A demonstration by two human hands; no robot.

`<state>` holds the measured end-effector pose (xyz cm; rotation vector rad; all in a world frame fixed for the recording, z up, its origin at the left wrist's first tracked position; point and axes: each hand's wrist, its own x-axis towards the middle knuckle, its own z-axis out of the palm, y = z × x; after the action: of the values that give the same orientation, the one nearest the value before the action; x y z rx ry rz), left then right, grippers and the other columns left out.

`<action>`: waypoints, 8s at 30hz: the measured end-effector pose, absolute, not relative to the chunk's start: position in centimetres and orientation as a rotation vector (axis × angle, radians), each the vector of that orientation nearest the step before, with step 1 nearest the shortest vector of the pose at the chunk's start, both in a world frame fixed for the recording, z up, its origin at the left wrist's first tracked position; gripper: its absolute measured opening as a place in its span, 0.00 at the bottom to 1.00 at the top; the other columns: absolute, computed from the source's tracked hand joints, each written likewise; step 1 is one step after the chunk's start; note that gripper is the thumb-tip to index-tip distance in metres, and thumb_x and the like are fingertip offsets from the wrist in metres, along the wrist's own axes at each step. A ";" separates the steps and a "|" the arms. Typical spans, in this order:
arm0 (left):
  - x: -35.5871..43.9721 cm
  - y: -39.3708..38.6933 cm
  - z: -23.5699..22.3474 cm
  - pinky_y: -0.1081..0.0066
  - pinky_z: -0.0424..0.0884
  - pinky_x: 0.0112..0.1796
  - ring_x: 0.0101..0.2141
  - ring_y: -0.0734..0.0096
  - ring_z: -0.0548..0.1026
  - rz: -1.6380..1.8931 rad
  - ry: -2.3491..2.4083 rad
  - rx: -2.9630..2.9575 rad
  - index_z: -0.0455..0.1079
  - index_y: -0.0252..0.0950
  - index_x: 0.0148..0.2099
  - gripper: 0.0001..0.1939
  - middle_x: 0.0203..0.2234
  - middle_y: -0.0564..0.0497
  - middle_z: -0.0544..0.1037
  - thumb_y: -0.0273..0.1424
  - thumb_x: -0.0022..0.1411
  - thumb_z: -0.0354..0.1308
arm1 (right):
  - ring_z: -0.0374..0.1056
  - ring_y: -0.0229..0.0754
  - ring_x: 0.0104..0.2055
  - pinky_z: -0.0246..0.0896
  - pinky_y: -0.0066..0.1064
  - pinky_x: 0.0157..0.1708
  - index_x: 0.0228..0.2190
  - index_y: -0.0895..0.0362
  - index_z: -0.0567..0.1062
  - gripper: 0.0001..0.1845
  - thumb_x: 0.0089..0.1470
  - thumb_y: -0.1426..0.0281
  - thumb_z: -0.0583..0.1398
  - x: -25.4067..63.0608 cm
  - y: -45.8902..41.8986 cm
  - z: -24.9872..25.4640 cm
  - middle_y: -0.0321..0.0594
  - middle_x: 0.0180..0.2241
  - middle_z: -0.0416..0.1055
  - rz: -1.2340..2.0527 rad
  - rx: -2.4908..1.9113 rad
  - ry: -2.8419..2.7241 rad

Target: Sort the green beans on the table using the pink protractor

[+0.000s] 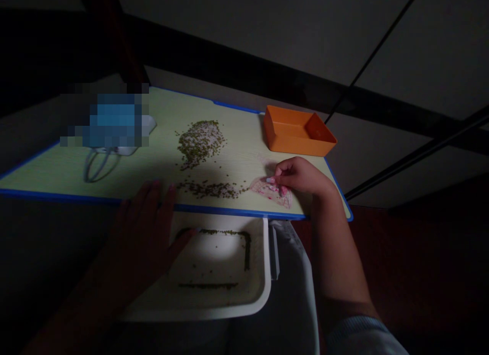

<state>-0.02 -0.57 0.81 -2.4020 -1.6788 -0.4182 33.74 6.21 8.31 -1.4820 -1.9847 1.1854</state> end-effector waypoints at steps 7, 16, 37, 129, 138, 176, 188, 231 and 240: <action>-0.1 -0.5 0.7 0.40 0.55 0.61 0.66 0.35 0.55 -0.399 -1.686 -2.399 0.50 0.25 0.67 0.42 0.65 0.25 0.57 0.51 0.61 0.39 | 0.63 0.33 0.19 0.57 0.29 0.26 0.20 0.57 0.72 0.12 0.51 0.65 0.63 33.8 6.1 8.8 0.33 0.16 0.70 1.147 -1.523 -1.984; 0.0 -0.6 1.0 0.40 0.54 0.62 0.66 0.37 0.55 -0.396 -1.706 -2.400 0.50 0.25 0.67 0.42 0.65 0.25 0.57 0.50 0.60 0.40 | 0.63 0.34 0.20 0.57 0.29 0.26 0.20 0.58 0.71 0.13 0.50 0.64 0.63 33.7 6.2 8.5 0.34 0.17 0.70 1.099 -1.506 -1.988; 0.0 -0.6 0.8 0.39 0.54 0.62 0.67 0.37 0.53 -0.427 -1.716 -2.416 0.49 0.27 0.67 0.41 0.66 0.26 0.56 0.51 0.60 0.40 | 0.57 0.32 0.22 0.50 0.28 0.25 0.22 0.60 0.72 0.13 0.51 0.63 0.63 32.5 6.5 7.9 0.34 0.20 0.66 0.967 -1.433 -1.968; -0.4 -0.4 0.3 0.39 0.54 0.62 0.68 0.38 0.51 -0.418 -1.672 -2.411 0.43 0.28 0.69 0.42 0.67 0.26 0.53 0.51 0.61 0.40 | 0.59 0.32 0.25 0.52 0.29 0.29 0.25 0.60 0.75 0.09 0.52 0.67 0.62 32.3 6.6 7.7 0.31 0.21 0.67 1.079 -1.289 -2.179; -0.2 -0.5 0.8 0.40 0.53 0.62 0.67 0.37 0.52 -0.427 -1.690 -2.424 0.48 0.25 0.67 0.42 0.66 0.24 0.55 0.50 0.61 0.41 | 0.59 0.32 0.24 0.51 0.28 0.28 0.22 0.59 0.74 0.12 0.50 0.63 0.64 32.4 6.6 7.9 0.30 0.19 0.65 1.138 -1.282 -2.210; -0.3 -0.5 0.6 0.40 0.54 0.62 0.67 0.37 0.52 -0.431 -1.660 -2.415 0.45 0.28 0.68 0.42 0.66 0.25 0.55 0.52 0.62 0.38 | 0.59 0.32 0.22 0.52 0.27 0.25 0.23 0.60 0.73 0.14 0.51 0.63 0.64 32.3 6.4 7.9 0.32 0.19 0.67 1.184 -1.221 -2.041; -0.2 -0.7 0.6 0.40 0.52 0.63 0.67 0.36 0.53 -0.451 -1.678 -2.412 0.47 0.25 0.68 0.43 0.66 0.25 0.55 0.52 0.61 0.38 | 0.59 0.32 0.23 0.52 0.27 0.25 0.24 0.59 0.74 0.13 0.52 0.62 0.63 32.1 6.4 7.6 0.31 0.19 0.67 1.201 -1.203 -2.085; -0.1 -0.6 0.6 0.39 0.53 0.62 0.68 0.39 0.52 -0.475 -1.699 -2.415 0.46 0.29 0.69 0.42 0.67 0.27 0.55 0.51 0.60 0.41 | 0.61 0.33 0.20 0.54 0.28 0.24 0.21 0.58 0.70 0.18 0.51 0.59 0.65 31.9 6.1 8.1 0.33 0.17 0.68 1.162 -1.338 -2.013; -0.1 -0.7 0.8 0.40 0.53 0.62 0.67 0.38 0.52 -0.423 -1.710 -2.414 0.49 0.26 0.67 0.42 0.66 0.26 0.56 0.51 0.61 0.40 | 0.59 0.32 0.19 0.52 0.28 0.23 0.20 0.59 0.69 0.15 0.52 0.65 0.63 32.1 6.1 8.1 0.33 0.17 0.67 1.099 -1.390 -2.002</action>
<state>-0.12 -0.68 0.82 -2.4140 -1.7096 -0.4228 32.10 6.14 8.05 -1.3903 -2.0021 1.0991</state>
